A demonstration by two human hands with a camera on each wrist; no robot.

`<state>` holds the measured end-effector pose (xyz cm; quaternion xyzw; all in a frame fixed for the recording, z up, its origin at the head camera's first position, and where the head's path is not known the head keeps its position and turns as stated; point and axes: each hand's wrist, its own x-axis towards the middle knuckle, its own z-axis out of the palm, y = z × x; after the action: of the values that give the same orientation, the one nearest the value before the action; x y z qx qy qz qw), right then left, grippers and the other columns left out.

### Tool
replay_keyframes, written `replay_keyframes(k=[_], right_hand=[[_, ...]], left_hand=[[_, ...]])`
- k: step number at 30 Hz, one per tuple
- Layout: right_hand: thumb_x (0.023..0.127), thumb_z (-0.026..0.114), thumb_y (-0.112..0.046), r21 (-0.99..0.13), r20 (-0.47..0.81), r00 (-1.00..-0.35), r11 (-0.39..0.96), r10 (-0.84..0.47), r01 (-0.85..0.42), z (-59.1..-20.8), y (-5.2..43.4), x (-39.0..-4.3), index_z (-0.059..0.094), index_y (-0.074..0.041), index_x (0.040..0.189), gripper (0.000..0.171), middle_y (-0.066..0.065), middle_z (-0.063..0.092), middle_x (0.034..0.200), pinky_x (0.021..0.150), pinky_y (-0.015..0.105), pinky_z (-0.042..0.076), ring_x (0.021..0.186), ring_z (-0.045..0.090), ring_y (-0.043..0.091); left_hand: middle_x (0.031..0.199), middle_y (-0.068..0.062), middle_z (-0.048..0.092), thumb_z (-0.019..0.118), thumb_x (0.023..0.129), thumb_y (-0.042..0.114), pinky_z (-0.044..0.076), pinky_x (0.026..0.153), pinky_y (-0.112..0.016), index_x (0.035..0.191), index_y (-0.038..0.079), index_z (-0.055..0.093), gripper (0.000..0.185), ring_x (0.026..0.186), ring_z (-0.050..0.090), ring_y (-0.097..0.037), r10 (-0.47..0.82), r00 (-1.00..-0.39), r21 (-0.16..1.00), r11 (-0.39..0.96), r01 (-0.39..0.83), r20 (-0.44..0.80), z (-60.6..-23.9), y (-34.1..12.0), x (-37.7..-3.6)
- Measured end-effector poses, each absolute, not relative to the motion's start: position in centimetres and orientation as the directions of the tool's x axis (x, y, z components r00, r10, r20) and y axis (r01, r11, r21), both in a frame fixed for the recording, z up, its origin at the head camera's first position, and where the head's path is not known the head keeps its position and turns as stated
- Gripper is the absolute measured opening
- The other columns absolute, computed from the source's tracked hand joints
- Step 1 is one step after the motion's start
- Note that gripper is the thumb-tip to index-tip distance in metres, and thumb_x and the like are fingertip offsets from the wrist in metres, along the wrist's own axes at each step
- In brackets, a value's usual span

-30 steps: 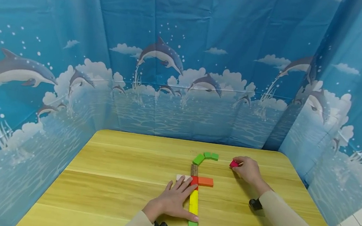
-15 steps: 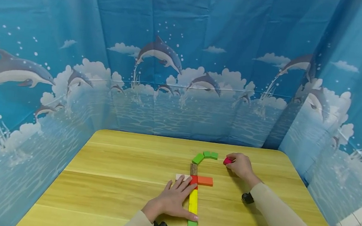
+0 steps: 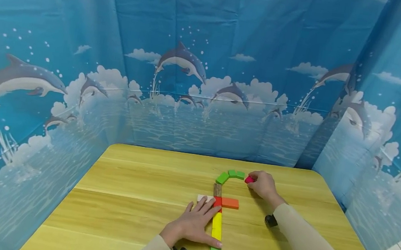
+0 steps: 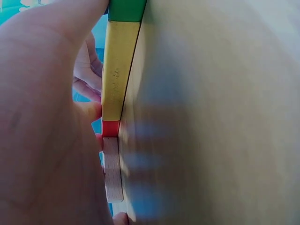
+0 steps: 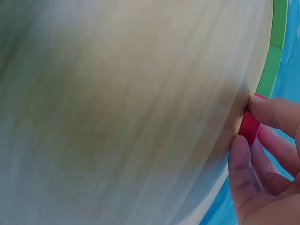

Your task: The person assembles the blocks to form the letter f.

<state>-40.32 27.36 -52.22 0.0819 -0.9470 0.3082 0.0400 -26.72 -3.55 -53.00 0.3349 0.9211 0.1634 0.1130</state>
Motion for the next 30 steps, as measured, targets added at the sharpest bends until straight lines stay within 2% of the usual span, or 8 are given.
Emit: replay_keyframes(k=[9, 24, 30], right_hand=[[0.090, 0.076, -0.009, -0.560, 0.129, -0.985, 0.812, -0.112, -0.166, -51.99, 27.03, -40.42, 0.065, 0.005, 0.130, 0.044, 0.022, 0.068, 0.118, 0.084, 0.047, 0.054, 0.101, 0.063, 0.035], [0.087, 0.079, -0.011, -0.542, 0.157, -0.983, 0.823, -0.098, -0.169, -52.27, 26.83, -40.60, 0.065, 0.005, 0.129, 0.047, 0.022, 0.070, 0.111, 0.082, 0.049, 0.055, 0.098, 0.065, 0.035], [0.086, 0.080, -0.011, -0.545, 0.123, -0.986, 0.823, -0.112, -0.161, -51.98, 26.38, -40.32, 0.062, 0.006, 0.133, 0.053, 0.022, 0.069, 0.111, 0.080, 0.046, 0.055, 0.096, 0.065, 0.033]], left_hand=[[0.169, 0.003, 0.001, 0.053, 0.078, 0.087, 0.013, 0.116, -0.065, 0.163, 0.034, 0.013, 0.108, 0.154, -0.001, -0.025, 0.654, -0.749, 0.369, 0.725, 0.582, -0.103, -52.36, -3.49, -26.74], [0.169, 0.004, 0.003, 0.052, 0.080, 0.085, 0.014, 0.116, -0.065, 0.163, 0.034, 0.016, 0.103, 0.154, 0.000, -0.025, 0.651, -0.752, 0.378, 0.726, 0.574, -0.108, -52.36, -3.41, -26.95], [0.169, 0.005, 0.008, 0.049, 0.084, 0.083, 0.014, 0.116, -0.064, 0.163, 0.031, 0.018, 0.099, 0.154, 0.001, -0.023, 0.636, -0.765, 0.411, 0.726, 0.551, -0.097, -52.44, -3.67, -27.06]])
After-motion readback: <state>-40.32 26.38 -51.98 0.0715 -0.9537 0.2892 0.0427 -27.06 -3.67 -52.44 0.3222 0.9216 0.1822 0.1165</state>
